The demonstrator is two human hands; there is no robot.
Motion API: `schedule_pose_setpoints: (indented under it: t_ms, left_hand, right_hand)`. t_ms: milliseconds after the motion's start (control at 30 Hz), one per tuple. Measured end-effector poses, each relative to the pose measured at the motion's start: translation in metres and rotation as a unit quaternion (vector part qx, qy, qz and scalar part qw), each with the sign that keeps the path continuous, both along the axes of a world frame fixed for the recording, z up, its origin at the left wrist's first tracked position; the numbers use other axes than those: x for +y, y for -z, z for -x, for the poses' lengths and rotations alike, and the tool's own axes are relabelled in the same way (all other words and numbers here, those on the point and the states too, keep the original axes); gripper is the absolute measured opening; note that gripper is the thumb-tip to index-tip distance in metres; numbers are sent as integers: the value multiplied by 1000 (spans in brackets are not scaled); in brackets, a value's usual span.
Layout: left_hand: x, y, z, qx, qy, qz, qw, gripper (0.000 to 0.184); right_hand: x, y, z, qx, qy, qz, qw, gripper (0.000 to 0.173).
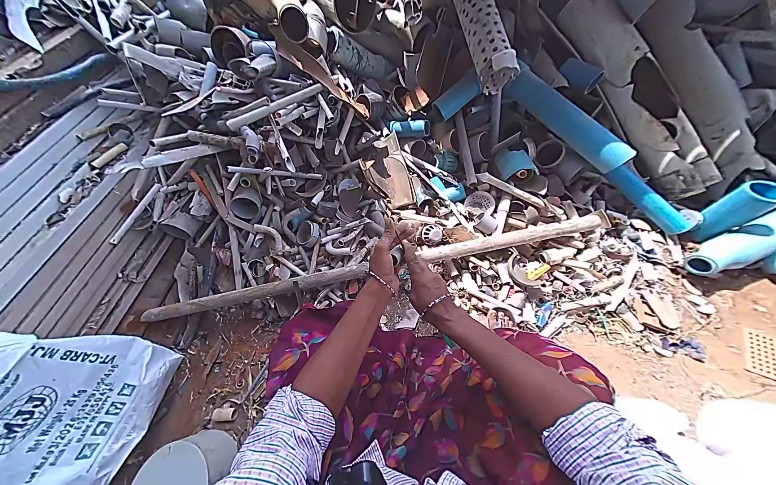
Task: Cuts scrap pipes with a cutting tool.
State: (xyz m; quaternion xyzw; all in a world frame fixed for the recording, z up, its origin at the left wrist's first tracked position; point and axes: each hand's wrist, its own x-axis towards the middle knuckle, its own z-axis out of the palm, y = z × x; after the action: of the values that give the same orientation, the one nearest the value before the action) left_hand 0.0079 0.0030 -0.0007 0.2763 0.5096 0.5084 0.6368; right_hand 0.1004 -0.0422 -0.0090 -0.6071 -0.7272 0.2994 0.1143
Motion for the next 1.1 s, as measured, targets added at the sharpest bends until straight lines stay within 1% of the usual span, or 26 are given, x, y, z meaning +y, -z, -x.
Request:
schedule_pose_setpoints:
  t_ms: [67,133,233,400,533,700,733,800,900,1000,1100]
  left_hand:
    - [0,0,0,-9,-5,3,1000,52]
    - [-1,-3,-1,-16,-29,13,999,43]
    - [-3,-5,-5,1,-65,49,997,33]
    - [-2,0,-8,3,-102,85,991,28]
    - [-5,-5,-8,11,-96,97,991,35]
    - [-7,-4,-6,19,-81,89,993,40]
    - [-6,-6,-5,29,-80,91,992,41]
    - [-6,-10,0,22,-66,89,994,50]
    - [-3,-11,3,40,-80,92,992,52]
    - [-5,-4,2,38,-66,93,993,56]
    - [-4,-8,3,51,-75,84,992,56]
  right_hand:
    - [1,1,0,3,-5,8,1000,79]
    - [1,-1,0,-7,-11,19,1000,81]
    - [4,-2,2,-52,-26,58,997,84]
    - [7,6,3,-88,-40,78,992,85]
    - [11,6,5,-85,-34,109,990,89]
    - [13,3,3,-54,-13,132,990,90]
    - [11,1,3,-49,-12,130,990,89]
    - [3,-5,3,-37,-21,115,992,86]
    - [-6,-7,3,-16,-33,87,996,80]
    - [4,0,-3,-32,-26,143,989,84]
    - [0,-5,-1,-27,-17,148,989,84]
